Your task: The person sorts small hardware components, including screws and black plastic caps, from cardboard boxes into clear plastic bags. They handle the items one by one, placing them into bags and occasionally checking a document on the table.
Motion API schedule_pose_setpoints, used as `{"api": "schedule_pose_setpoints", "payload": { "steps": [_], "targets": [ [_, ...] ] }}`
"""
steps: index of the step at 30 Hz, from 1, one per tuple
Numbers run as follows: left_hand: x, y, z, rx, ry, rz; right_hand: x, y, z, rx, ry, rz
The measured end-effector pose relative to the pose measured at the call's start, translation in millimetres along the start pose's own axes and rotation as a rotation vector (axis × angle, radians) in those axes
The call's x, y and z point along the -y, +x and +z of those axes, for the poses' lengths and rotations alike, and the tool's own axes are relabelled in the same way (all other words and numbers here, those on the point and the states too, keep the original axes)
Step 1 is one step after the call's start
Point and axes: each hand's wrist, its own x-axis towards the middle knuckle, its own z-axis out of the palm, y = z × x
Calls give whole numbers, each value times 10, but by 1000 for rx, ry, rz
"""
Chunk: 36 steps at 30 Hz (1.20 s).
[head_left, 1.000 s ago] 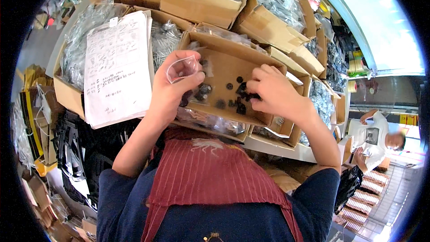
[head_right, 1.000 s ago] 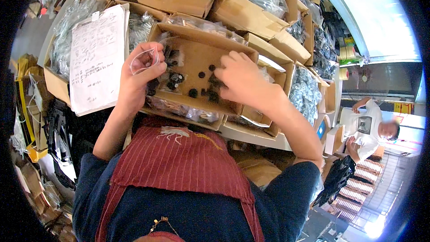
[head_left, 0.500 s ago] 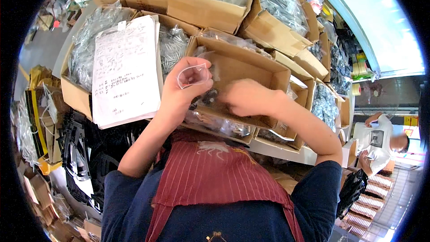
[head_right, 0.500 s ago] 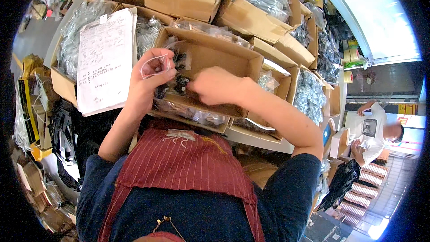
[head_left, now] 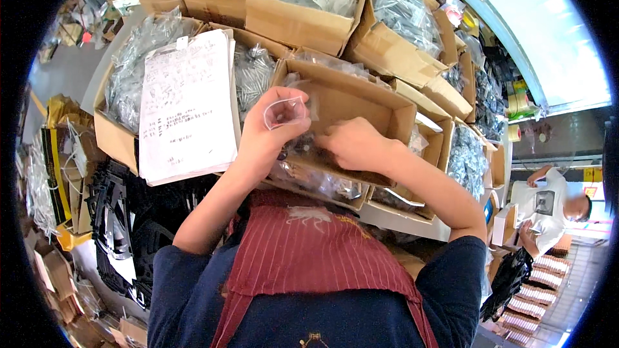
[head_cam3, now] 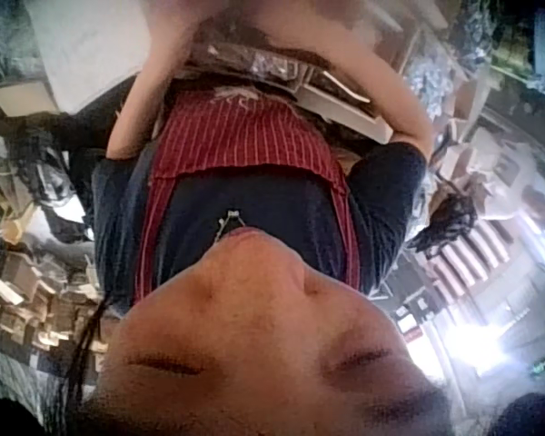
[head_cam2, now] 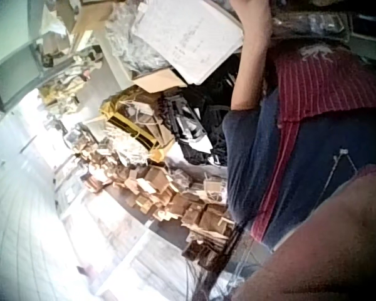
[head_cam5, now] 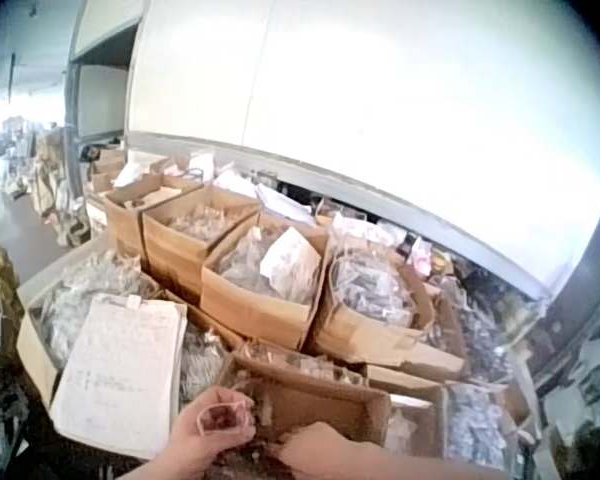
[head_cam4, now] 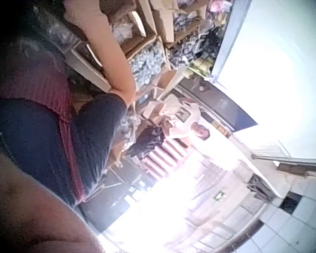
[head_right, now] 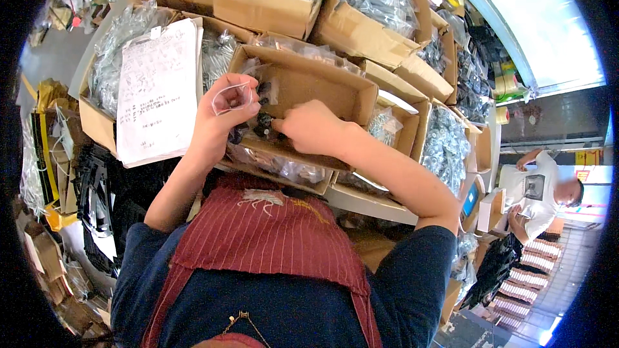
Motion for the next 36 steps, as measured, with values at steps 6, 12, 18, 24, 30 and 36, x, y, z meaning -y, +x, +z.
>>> {"api": "schedule_pose_setpoints", "payload": {
  "steps": [6, 12, 18, 24, 30, 36],
  "targets": [
    [17, -19, -13, 1, 8, 5, -97, -94, -390, -152, 81, 97],
    [32, 13, -3, 12, 8, -2, 67, 7, -229, 59, 91, 161],
    [45, 3, -16, -25, -5, 6, 143, 88, -83, 75, 110, 85],
    [70, 28, -29, -13, 5, 16, 117, 143, 18, 1, 119, -18],
    [37, -14, -7, 19, 73, 18, -45, -162, -625, -723, 200, 48],
    [-73, 40, 181, 237, 467, 108, 172, -143, -1000, -458, 55, -151]
  ]
}}
